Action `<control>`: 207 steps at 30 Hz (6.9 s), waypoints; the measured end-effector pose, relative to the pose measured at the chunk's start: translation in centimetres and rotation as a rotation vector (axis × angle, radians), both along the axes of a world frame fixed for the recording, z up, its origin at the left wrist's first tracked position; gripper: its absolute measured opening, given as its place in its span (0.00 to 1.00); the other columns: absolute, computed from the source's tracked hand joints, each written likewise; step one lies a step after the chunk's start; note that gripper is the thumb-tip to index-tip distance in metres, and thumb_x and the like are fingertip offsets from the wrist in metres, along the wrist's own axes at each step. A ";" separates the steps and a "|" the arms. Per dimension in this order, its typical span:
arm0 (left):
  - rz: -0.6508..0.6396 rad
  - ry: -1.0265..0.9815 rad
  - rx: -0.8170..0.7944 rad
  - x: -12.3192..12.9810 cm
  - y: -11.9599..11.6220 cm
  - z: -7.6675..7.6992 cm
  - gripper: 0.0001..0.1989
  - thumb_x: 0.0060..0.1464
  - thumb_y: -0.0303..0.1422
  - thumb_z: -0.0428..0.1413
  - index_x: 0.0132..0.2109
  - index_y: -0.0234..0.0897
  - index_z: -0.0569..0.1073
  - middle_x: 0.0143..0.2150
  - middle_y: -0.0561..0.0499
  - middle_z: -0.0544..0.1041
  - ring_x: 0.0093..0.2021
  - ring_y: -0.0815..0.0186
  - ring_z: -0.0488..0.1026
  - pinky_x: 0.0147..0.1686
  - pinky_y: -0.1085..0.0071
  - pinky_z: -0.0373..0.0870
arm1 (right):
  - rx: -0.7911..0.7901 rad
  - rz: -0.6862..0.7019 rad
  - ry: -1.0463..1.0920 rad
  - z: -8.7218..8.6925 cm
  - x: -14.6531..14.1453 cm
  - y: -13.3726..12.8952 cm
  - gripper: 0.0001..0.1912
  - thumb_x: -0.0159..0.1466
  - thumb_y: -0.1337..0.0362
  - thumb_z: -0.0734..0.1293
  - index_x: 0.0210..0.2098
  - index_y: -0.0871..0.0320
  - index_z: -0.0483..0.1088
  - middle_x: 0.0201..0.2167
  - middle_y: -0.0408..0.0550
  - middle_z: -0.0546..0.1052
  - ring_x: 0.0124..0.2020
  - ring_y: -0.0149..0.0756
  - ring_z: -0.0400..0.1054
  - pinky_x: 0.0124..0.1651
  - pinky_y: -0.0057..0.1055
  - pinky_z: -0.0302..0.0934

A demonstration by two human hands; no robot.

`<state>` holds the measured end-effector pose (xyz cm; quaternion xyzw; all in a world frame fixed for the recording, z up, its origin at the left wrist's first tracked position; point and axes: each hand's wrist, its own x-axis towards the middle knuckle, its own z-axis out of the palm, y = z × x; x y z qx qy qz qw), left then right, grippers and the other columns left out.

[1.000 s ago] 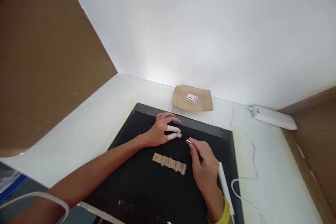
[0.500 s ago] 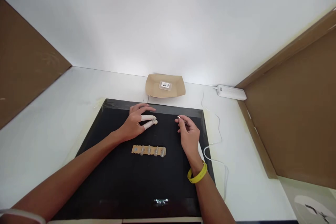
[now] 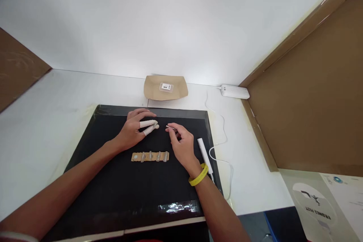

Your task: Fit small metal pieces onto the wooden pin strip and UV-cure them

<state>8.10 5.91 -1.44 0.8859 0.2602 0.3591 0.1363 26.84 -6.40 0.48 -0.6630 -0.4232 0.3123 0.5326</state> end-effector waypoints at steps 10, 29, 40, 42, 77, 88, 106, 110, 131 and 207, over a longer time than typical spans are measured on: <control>-0.119 -0.043 -0.123 -0.9 -1.0 0.6 0.06 0.67 0.33 0.61 0.45 0.45 0.84 0.53 0.49 0.84 0.56 0.57 0.76 0.56 0.56 0.70 | 0.053 0.155 -0.052 -0.1 0.1 -0.6 0.14 0.69 0.54 0.68 0.45 0.54 0.82 0.32 0.47 0.85 0.26 0.32 0.75 0.27 0.28 0.69; 0.015 0.065 -0.183 -0.9 -1.7 0.6 0.04 0.65 0.34 0.64 0.43 0.48 0.85 0.54 0.50 0.84 0.60 0.55 0.75 0.59 0.52 0.61 | 0.269 0.128 -0.382 0.1 0.1 -1.4 0.09 0.72 0.63 0.68 0.49 0.51 0.79 0.41 0.47 0.88 0.36 0.36 0.84 0.40 0.32 0.79; -0.014 0.098 -0.139 -0.8 -2.2 0.7 0.04 0.65 0.36 0.64 0.43 0.49 0.86 0.55 0.51 0.84 0.60 0.56 0.74 0.58 0.54 0.57 | 0.457 0.250 -0.585 0.5 0.3 -1.7 0.13 0.70 0.70 0.69 0.52 0.50 0.79 0.46 0.47 0.87 0.43 0.37 0.84 0.47 0.34 0.80; -0.021 0.094 -0.120 -0.8 -2.2 0.6 0.05 0.66 0.35 0.64 0.43 0.49 0.86 0.55 0.51 0.84 0.60 0.57 0.74 0.58 0.54 0.57 | 0.527 0.256 -0.667 0.6 0.4 -1.7 0.15 0.69 0.72 0.70 0.52 0.51 0.79 0.47 0.48 0.87 0.48 0.39 0.83 0.52 0.37 0.79; -0.087 0.100 -0.127 -0.5 -2.6 0.5 0.08 0.68 0.37 0.61 0.43 0.51 0.86 0.57 0.51 0.83 0.62 0.54 0.71 0.57 0.51 0.54 | 0.336 0.033 -0.704 1.5 0.4 -2.2 0.12 0.70 0.69 0.70 0.51 0.48 0.79 0.58 0.48 0.83 0.57 0.45 0.77 0.60 0.50 0.71; -0.111 0.113 -0.157 -0.8 -2.4 0.7 0.08 0.68 0.40 0.61 0.44 0.52 0.86 0.56 0.50 0.82 0.62 0.54 0.71 0.59 0.52 0.58 | 0.410 0.110 -0.798 2.6 -0.2 -2.9 0.14 0.70 0.69 0.70 0.52 0.46 0.77 0.58 0.47 0.82 0.56 0.47 0.77 0.58 0.49 0.72; -0.203 -0.112 -0.371 -1.4 -3.7 2.3 0.06 0.66 0.37 0.63 0.45 0.50 0.86 0.54 0.51 0.84 0.58 0.60 0.75 0.58 0.57 0.75 | 0.438 0.121 -0.909 3.0 -1.5 -4.6 0.17 0.68 0.68 0.71 0.54 0.45 0.77 0.59 0.46 0.81 0.55 0.50 0.76 0.56 0.51 0.72; -0.221 -0.139 -0.399 -1.5 -3.7 2.5 0.06 0.66 0.38 0.63 0.45 0.49 0.87 0.54 0.50 0.84 0.57 0.61 0.76 0.54 0.60 0.76 | 0.459 0.117 -0.953 3.0 -1.4 -4.7 0.19 0.67 0.68 0.73 0.56 0.44 0.77 0.61 0.46 0.80 0.57 0.50 0.74 0.57 0.49 0.72; -0.292 -0.221 -0.307 -1.7 -3.3 2.2 0.04 0.63 0.32 0.66 0.44 0.44 0.86 0.51 0.45 0.84 0.54 0.62 0.77 0.53 0.63 0.77 | 0.497 0.032 -1.003 3.3 -2.0 -4.4 0.10 0.66 0.70 0.74 0.47 0.57 0.80 0.60 0.55 0.80 0.57 0.47 0.73 0.54 0.42 0.72; -0.051 -0.099 -0.048 -1.1 -3.5 0.2 0.05 0.64 0.36 0.63 0.43 0.49 0.86 0.59 0.48 0.80 0.63 0.52 0.68 0.61 0.51 0.66 | 0.445 -0.007 -0.995 2.9 -1.5 -3.6 0.11 0.67 0.71 0.73 0.48 0.55 0.78 0.63 0.56 0.79 0.56 0.45 0.71 0.53 0.41 0.71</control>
